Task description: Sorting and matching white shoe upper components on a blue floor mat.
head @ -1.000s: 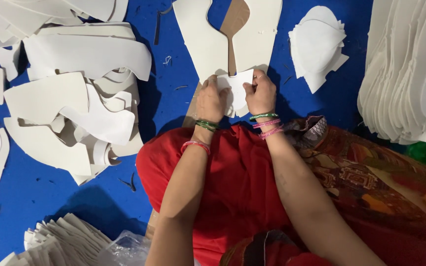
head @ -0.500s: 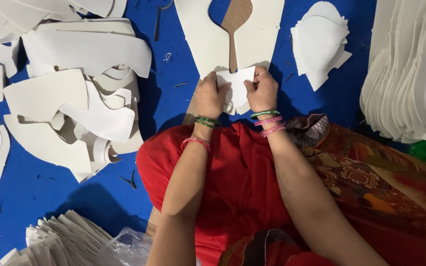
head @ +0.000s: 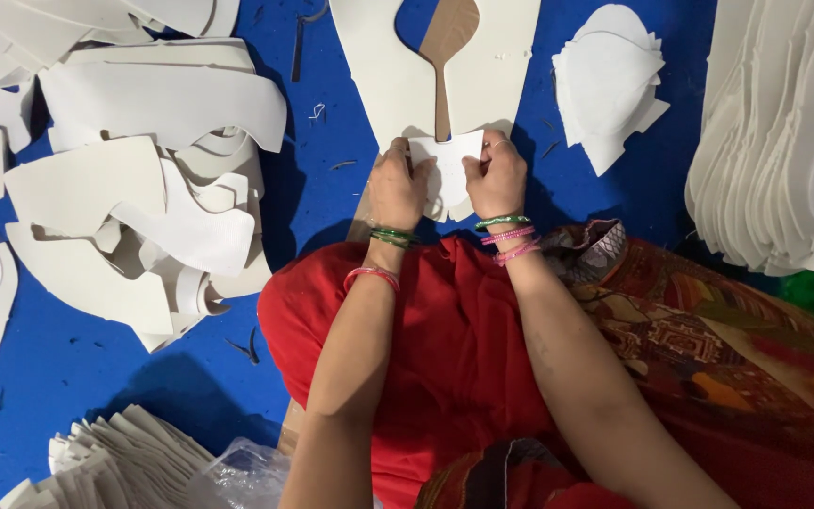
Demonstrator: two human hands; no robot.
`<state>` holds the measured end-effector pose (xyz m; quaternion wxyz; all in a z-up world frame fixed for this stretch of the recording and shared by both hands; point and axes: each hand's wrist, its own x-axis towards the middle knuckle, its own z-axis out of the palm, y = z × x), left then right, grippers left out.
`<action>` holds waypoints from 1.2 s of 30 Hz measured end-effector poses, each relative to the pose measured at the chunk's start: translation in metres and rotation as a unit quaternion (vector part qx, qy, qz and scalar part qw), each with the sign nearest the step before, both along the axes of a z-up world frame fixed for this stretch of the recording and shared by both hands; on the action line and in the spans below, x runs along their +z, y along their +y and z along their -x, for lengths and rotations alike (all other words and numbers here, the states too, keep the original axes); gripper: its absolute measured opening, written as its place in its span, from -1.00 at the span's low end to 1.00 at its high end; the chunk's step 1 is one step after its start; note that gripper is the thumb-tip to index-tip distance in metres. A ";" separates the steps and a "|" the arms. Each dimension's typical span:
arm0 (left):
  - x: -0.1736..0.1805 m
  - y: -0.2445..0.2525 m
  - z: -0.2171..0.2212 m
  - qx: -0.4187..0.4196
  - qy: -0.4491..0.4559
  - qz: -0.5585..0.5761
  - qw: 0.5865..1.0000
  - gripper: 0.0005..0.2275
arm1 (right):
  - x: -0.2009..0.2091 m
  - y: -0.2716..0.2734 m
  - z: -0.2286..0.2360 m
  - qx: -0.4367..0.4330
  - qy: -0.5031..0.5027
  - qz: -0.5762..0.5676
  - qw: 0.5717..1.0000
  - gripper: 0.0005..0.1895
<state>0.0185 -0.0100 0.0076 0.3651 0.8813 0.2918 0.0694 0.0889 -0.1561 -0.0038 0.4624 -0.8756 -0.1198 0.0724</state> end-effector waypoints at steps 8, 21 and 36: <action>0.011 0.004 -0.002 -0.018 -0.016 -0.007 1.000 -0.65 | -0.001 0.000 0.001 0.000 -0.014 -0.015 1.000 -0.67; 0.018 0.009 -0.007 -0.024 0.027 0.048 0.998 -0.68 | 0.000 0.001 0.002 0.004 -0.039 0.013 0.999 -0.68; 0.038 0.005 -0.006 0.003 0.036 -0.004 0.999 -0.52 | -0.021 -0.003 -0.002 0.003 -0.120 0.021 0.993 -0.47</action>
